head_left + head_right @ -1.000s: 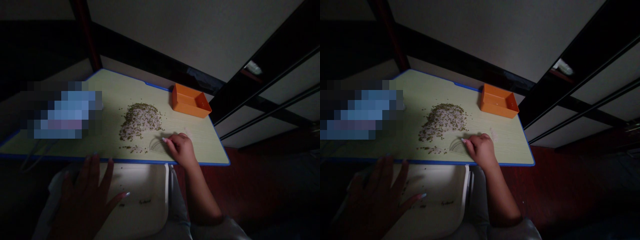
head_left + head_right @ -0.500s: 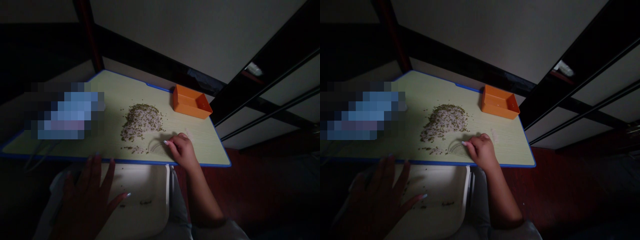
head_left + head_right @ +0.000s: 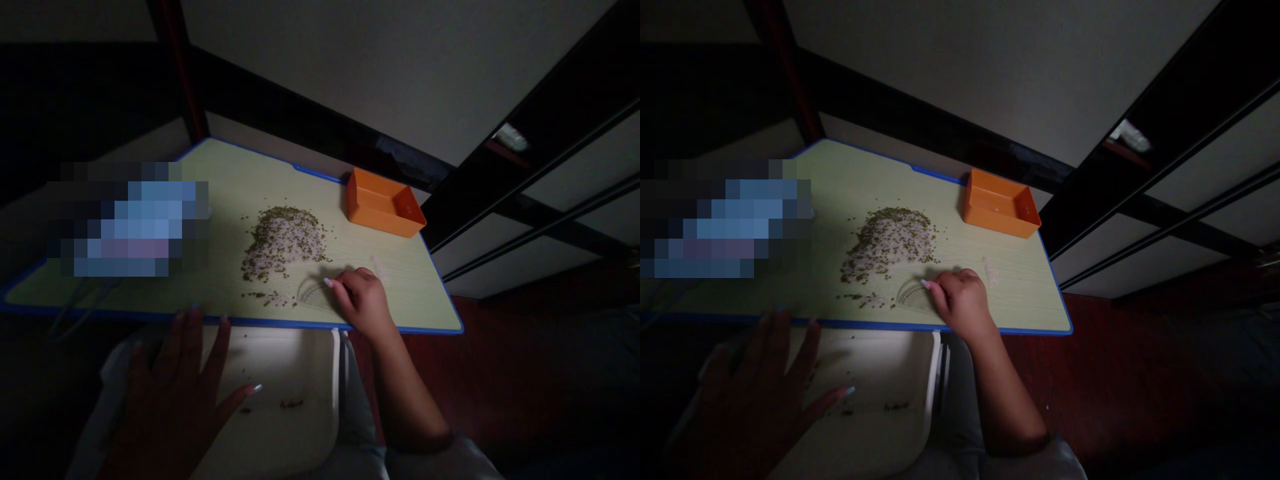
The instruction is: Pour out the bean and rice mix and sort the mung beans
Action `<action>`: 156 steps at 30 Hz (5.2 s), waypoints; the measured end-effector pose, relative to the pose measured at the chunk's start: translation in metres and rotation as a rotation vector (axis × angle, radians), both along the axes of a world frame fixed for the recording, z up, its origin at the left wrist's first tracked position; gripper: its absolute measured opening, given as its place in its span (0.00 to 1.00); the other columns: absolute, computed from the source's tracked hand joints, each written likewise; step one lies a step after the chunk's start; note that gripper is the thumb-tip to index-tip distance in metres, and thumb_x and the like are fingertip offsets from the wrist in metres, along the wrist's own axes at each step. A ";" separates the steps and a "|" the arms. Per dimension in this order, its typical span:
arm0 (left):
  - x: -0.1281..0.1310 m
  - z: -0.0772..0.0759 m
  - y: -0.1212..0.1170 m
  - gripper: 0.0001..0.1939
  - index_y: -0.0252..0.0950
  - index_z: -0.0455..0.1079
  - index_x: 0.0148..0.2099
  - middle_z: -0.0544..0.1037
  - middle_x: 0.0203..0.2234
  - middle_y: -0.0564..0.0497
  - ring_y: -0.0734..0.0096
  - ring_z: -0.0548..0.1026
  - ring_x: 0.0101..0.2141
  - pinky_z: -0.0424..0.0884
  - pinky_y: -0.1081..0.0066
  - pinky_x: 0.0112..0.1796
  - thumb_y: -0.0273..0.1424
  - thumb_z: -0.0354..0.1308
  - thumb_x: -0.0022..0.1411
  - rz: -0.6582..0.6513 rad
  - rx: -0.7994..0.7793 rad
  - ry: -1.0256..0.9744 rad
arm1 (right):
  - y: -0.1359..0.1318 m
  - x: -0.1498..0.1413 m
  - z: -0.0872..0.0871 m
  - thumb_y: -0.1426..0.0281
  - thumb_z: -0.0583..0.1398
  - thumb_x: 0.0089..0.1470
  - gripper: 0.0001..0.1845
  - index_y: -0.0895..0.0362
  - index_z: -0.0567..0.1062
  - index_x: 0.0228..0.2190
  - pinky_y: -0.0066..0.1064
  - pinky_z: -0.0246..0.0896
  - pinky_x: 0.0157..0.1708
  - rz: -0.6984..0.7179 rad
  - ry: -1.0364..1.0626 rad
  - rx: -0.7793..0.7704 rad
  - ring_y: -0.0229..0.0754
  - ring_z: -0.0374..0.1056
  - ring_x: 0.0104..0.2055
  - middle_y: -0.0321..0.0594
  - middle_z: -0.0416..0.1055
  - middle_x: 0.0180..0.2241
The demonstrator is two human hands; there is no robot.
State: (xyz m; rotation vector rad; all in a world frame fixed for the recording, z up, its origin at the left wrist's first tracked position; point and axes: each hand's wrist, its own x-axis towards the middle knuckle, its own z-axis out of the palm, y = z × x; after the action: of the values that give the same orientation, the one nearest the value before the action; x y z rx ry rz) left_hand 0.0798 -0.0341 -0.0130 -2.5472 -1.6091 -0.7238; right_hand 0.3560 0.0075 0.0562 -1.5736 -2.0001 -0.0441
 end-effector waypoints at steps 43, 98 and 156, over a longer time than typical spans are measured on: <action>-0.003 0.000 0.000 0.44 0.33 0.29 0.70 0.37 0.70 0.26 0.38 0.39 0.70 0.44 0.29 0.61 0.44 0.48 0.63 0.002 0.041 0.202 | -0.034 0.036 -0.007 0.62 0.53 0.61 0.17 0.55 0.77 0.44 0.27 0.56 0.25 -0.311 0.543 -0.147 0.39 0.65 0.24 0.36 0.70 0.22; -0.004 -0.003 0.002 0.44 0.37 0.29 0.70 0.38 0.70 0.28 0.39 0.41 0.70 0.48 0.28 0.60 0.44 0.49 0.63 -0.012 0.055 0.154 | -0.022 -0.023 0.000 0.67 0.57 0.59 0.09 0.53 0.77 0.36 0.29 0.52 0.30 -0.021 0.401 -0.263 0.37 0.58 0.23 0.30 0.64 0.19; -0.009 -0.019 0.011 0.44 0.32 0.33 0.70 0.36 0.71 0.27 0.39 0.39 0.70 0.46 0.31 0.61 0.45 0.48 0.61 0.015 0.155 0.240 | -0.083 -0.014 -0.010 0.49 0.62 0.54 0.25 0.55 0.66 0.20 0.25 0.48 0.20 -0.078 1.380 -0.213 0.31 0.52 0.16 0.28 0.61 0.13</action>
State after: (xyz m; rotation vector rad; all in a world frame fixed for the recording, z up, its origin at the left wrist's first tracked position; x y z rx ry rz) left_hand 0.0708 -0.0231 -0.0317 -2.4029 -1.4363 -0.4969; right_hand 0.3419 -0.0758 0.0466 -1.1812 -0.8393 0.9704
